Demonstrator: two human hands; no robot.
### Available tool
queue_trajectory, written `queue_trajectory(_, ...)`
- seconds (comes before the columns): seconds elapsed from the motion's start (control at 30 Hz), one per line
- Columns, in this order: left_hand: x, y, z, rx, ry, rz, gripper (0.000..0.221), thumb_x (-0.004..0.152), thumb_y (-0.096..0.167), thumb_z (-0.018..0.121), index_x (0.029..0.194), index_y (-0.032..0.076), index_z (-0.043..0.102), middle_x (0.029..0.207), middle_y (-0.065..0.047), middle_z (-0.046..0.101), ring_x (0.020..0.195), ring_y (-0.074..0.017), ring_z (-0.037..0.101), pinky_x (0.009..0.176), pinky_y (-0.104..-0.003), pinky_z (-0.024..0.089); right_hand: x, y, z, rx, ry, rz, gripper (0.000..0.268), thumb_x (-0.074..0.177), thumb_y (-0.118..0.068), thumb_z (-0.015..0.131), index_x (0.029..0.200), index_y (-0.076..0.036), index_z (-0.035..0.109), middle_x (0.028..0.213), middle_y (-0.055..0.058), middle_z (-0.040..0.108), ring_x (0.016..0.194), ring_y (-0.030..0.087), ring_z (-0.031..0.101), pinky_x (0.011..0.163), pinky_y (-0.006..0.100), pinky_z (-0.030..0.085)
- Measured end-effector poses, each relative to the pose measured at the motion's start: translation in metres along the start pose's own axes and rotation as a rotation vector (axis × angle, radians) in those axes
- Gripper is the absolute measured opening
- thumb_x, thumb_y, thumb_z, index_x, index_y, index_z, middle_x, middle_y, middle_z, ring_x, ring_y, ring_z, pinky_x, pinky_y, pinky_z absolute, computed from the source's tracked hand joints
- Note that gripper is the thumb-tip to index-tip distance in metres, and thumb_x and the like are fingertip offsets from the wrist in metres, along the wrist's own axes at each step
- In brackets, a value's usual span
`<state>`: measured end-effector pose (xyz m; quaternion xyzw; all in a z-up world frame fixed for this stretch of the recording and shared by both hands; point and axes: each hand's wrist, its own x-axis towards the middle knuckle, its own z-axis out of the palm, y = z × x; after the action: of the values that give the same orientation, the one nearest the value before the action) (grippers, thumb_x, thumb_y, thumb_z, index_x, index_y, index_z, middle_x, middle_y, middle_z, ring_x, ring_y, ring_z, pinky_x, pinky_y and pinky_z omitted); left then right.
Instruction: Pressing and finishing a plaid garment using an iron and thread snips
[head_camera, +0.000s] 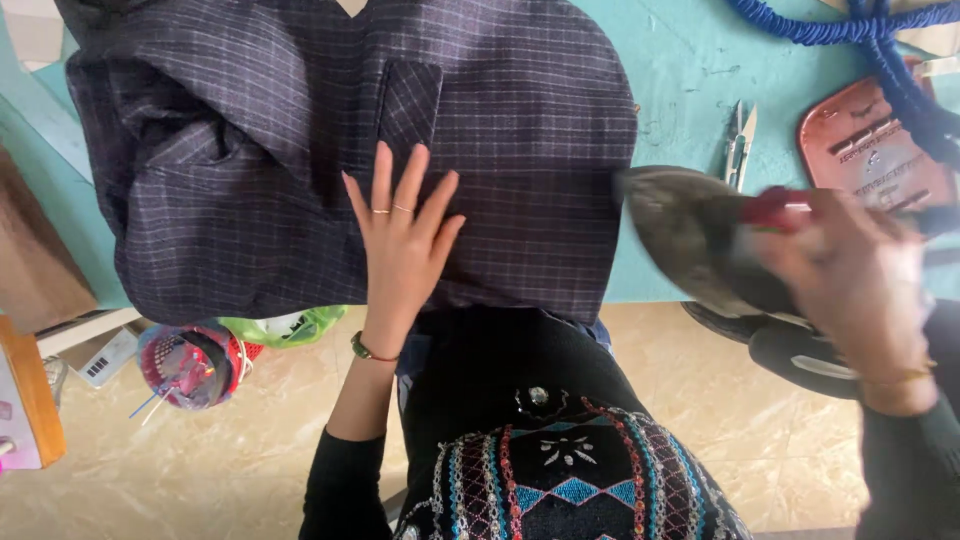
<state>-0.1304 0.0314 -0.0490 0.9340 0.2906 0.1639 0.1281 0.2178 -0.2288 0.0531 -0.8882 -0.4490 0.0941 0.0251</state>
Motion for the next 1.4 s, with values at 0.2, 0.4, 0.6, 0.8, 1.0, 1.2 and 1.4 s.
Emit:
queue_trajectory(0.2,-0.006,-0.032,0.003,-0.482,0.142,-0.260,0.047,0.104,0.012,0.071,0.148,0.012,0.055,0.166,-0.008,0.034,0.158,-0.0412,0.030,0.130,-0.066,0.020,0.068,-0.157,0.007,-0.091,0.179,-0.689,0.049,0.107,-0.054,0.069,0.089,-0.010,0.056,0.069,0.004,0.053,0.051,0.021,0.055,0.052,0.036,0.046)
queue_trajectory(0.4,-0.006,-0.035,0.003,-0.832,0.268,-0.495,0.034,0.105,0.024,0.060,0.134,0.006,0.062,0.151,-0.012,0.052,0.149,-0.0302,0.043,0.126,-0.047,0.034,0.110,-0.204,0.013,-0.197,0.287,-0.830,0.068,0.107,-0.075,0.071,0.081,-0.016,0.047,0.058,-0.006,0.040,0.048,0.011,0.044,0.050,0.027,0.043)
queue_trajectory(0.6,-0.017,-0.052,0.005,-1.186,0.418,-0.615,0.016,0.101,0.017,0.067,0.116,0.009,0.065,0.134,-0.014,0.064,0.126,-0.0187,0.061,0.109,-0.029,0.047,0.083,-0.176,0.003,-0.099,0.013,-0.809,0.046,0.109,-0.052,0.065,0.090,-0.010,0.057,0.061,-0.003,0.054,0.047,0.016,0.053,0.047,0.031,0.045)
queue_trajectory(0.8,-0.010,-0.041,-0.012,-0.700,0.350,-0.484,0.010,0.098,0.010,0.072,0.105,0.003,0.071,0.112,-0.012,0.069,0.117,-0.0289,0.068,0.104,-0.040,0.053,0.077,-0.191,0.008,-0.119,0.064,-0.756,0.062,0.099,-0.070,0.059,0.086,-0.009,0.056,0.064,0.000,0.056,0.053,0.019,0.058,0.055,0.034,0.052)
queue_trajectory(1.0,-0.010,-0.042,-0.011,-0.719,0.367,-0.693,0.007,0.094,0.007,0.066,0.087,0.008,0.063,0.097,-0.004,0.063,0.092,-0.0167,0.059,0.083,-0.031,0.046,0.097,-0.222,0.014,-0.189,0.186,-0.842,0.061,0.109,-0.065,0.070,0.083,-0.013,0.054,0.055,-0.004,0.040,0.046,0.011,0.043,0.051,0.027,0.044)
queue_trajectory(1.2,-0.020,-0.061,-0.005,-0.867,0.272,-0.836,0.009,0.095,0.013,0.068,0.089,0.009,0.064,0.083,0.004,0.060,0.075,-0.0058,0.052,0.075,-0.024,0.046,0.073,-0.189,0.008,-0.108,0.064,-0.789,0.049,0.103,-0.051,0.077,0.083,-0.012,0.055,0.060,-0.005,0.057,0.053,0.015,0.059,0.056,0.032,0.053)
queue_trajectory(1.4,-0.022,-0.077,-0.003,-0.956,0.164,-0.887,0.014,0.096,0.021,0.070,0.086,0.013,0.063,0.084,0.005,0.062,0.085,-0.0056,0.057,0.075,-0.022,0.047,0.076,-0.204,0.015,-0.127,0.073,-0.763,0.059,0.101,-0.068,0.060,0.092,-0.009,0.057,0.052,-0.007,0.046,0.041,0.008,0.043,0.041,0.026,0.041)
